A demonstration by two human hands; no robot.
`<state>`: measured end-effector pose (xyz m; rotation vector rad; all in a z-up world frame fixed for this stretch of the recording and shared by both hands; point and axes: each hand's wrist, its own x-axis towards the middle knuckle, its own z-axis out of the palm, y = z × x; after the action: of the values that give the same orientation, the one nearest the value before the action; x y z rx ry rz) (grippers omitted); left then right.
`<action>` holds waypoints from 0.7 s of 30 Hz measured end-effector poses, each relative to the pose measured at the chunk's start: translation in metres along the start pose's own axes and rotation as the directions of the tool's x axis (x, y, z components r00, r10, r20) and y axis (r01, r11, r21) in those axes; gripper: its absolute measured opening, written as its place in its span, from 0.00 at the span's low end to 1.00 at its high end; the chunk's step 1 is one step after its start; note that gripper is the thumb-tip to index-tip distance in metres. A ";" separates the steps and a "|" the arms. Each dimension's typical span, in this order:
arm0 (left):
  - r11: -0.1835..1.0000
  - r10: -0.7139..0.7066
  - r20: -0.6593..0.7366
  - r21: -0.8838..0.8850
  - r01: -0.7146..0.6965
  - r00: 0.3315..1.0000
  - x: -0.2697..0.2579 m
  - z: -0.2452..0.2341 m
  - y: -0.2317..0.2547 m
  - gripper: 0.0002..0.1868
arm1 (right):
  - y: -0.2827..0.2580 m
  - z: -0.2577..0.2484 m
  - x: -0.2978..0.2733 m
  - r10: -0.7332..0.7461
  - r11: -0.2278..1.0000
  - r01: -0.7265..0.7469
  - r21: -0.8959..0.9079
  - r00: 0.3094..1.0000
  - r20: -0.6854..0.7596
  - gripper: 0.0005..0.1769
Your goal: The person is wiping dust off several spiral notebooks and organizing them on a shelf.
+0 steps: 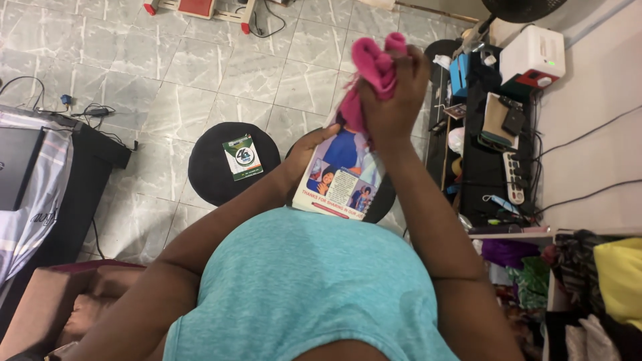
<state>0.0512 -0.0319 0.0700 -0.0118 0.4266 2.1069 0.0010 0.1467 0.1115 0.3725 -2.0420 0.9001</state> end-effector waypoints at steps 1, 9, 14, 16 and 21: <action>1.000 -0.003 0.000 -0.003 0.003 1.000 0.003 -0.004 -0.001 0.28 | 0.000 -0.001 -0.003 0.002 1.000 -0.002 -0.003 1.000 0.002 0.31; 0.805 0.583 0.010 0.129 -0.579 0.813 0.038 -0.088 0.043 0.27 | -0.062 -0.008 -0.073 -0.069 0.995 0.041 0.093 0.945 0.320 0.33; 0.795 0.589 0.100 0.109 -0.597 0.802 0.010 -0.035 0.040 0.29 | -0.068 -0.018 -0.062 -0.185 0.981 0.145 0.132 0.910 0.372 0.35; 0.771 0.600 0.067 0.217 -0.598 0.797 0.012 -0.030 0.029 0.29 | -0.061 -0.021 -0.049 -0.155 0.987 0.125 0.103 0.912 0.380 0.37; 0.905 0.422 0.030 0.040 -0.423 0.906 0.013 -0.003 0.021 0.27 | -0.022 -0.017 -0.008 -0.143 0.989 0.147 -0.028 0.984 0.102 0.33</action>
<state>0.0260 -0.0325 0.0716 0.1420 0.4989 2.5215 0.0276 0.1429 0.1220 0.5490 -2.0890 0.7689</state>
